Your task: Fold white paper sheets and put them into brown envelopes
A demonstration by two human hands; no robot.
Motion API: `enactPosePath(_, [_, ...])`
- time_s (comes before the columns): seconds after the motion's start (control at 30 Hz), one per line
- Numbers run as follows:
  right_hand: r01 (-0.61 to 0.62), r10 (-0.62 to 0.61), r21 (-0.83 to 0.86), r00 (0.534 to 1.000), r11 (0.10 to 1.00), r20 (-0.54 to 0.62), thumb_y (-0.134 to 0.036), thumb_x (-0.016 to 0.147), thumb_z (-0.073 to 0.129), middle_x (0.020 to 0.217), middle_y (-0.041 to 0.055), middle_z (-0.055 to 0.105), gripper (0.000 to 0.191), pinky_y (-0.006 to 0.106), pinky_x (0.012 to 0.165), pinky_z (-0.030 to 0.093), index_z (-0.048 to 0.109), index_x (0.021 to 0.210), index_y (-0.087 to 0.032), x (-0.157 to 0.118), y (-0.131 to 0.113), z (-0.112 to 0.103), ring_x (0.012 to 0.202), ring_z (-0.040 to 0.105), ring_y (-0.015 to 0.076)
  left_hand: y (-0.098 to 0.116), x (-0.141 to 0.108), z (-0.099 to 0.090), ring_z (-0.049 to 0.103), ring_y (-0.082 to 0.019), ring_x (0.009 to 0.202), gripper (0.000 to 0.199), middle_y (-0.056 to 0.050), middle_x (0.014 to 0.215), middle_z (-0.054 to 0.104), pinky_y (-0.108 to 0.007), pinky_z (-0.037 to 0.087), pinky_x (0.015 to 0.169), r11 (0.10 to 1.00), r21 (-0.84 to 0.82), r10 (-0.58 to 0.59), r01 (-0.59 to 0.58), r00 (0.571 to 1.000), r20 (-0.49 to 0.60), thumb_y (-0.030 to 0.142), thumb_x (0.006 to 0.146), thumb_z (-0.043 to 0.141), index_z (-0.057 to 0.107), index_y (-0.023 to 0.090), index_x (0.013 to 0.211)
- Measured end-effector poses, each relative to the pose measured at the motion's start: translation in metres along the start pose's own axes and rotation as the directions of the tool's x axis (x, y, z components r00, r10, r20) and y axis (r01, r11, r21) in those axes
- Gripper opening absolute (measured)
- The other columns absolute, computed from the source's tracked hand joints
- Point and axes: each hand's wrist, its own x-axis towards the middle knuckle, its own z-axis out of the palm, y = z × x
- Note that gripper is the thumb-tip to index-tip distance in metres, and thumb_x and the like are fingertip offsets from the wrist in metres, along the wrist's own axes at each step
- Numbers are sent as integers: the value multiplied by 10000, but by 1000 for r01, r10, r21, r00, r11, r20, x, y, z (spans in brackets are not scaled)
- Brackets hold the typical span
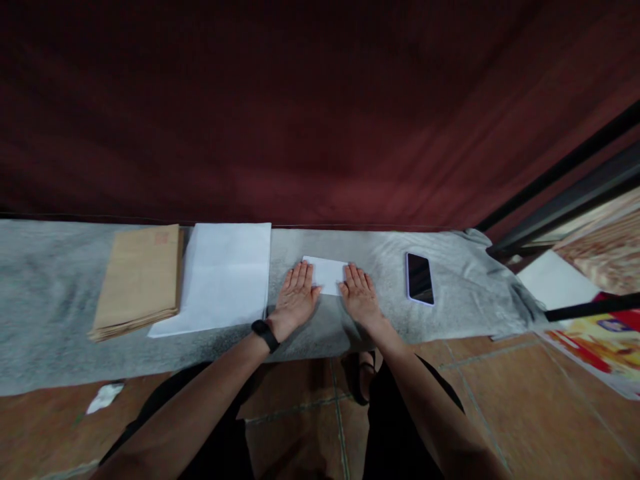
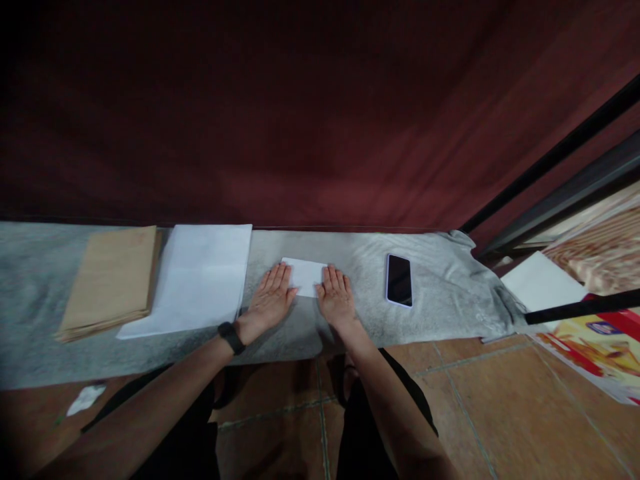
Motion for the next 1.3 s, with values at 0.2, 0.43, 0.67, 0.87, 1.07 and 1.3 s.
enactPosePath(0.2, [-36, 34, -32, 998, 999, -49, -348, 1056, 327, 1603, 169, 388, 563, 496, 1218, 261, 383, 1552, -88, -7, 4, -1, 1483, 369, 296, 0, -11, -2, 198, -285, 1556, 673, -193, 1652, 264, -442, 149, 1270, 998, 34, -46, 46, 999, 4, 393, 1019, 303, 278, 11, 1573])
enactPosePath(0.43, [27, -23, 57, 996, 998, -82, -321, 1059, 300, 1604, 195, 366, 563, 510, 1213, 304, 367, 1553, -59, -11, -24, -14, 1503, 345, 289, 5, -16, -4, 224, -300, 1548, 644, -191, 1646, 286, -478, 189, 1256, 998, 32, -61, 62, 998, -31, 366, 1027, 269, 285, 32, 1577])
enactPosePath(0.67, [94, -98, 71, 993, 993, 61, -341, 1073, 314, 1585, 130, 422, 508, 461, 1231, 300, 442, 1527, -151, -24, -70, -3, 1495, 373, 236, 8, -30, -8, 243, -259, 1546, 591, -126, 1633, 351, -512, 233, 1234, 994, 50, 95, -99, 993, 70, 240, 1002, 251, 328, 155, 1582])
enactPosePath(0.87, [4, -3, 13, 999, 1000, -41, -392, 1067, 329, 1588, 159, 397, 561, 482, 1217, 293, 411, 1538, -98, -41, -56, 1, 1490, 377, 288, 8, -39, -5, 272, -267, 1536, 613, -169, 1627, 346, -471, 226, 1242, 993, 82, 84, -86, 996, 30, 319, 1008, 275, 327, 87, 1573])
enactPosePath(1.07, [-55, 55, 4, 993, 998, -105, -375, 1058, 346, 1573, 177, 418, 549, 498, 1198, 310, 444, 1519, -93, -50, -44, -2, 1452, 432, 307, 13, -39, -9, 273, -326, 1530, 650, -229, 1599, 368, -517, 215, 1241, 995, 97, 26, -32, 998, 56, 373, 997, 313, 373, 13, 1535])
enactPosePath(1.3, [-100, 105, 53, 991, 994, -83, -329, 1076, 269, 1562, 156, 452, 530, 520, 1221, 269, 478, 1492, -76, -32, -49, -13, 1467, 408, 302, 25, -12, -11, 240, -258, 1546, 590, -149, 1638, 336, -457, 178, 1265, 964, 50, 258, -261, 964, 69, 237, 996, 274, 351, 71, 1557])
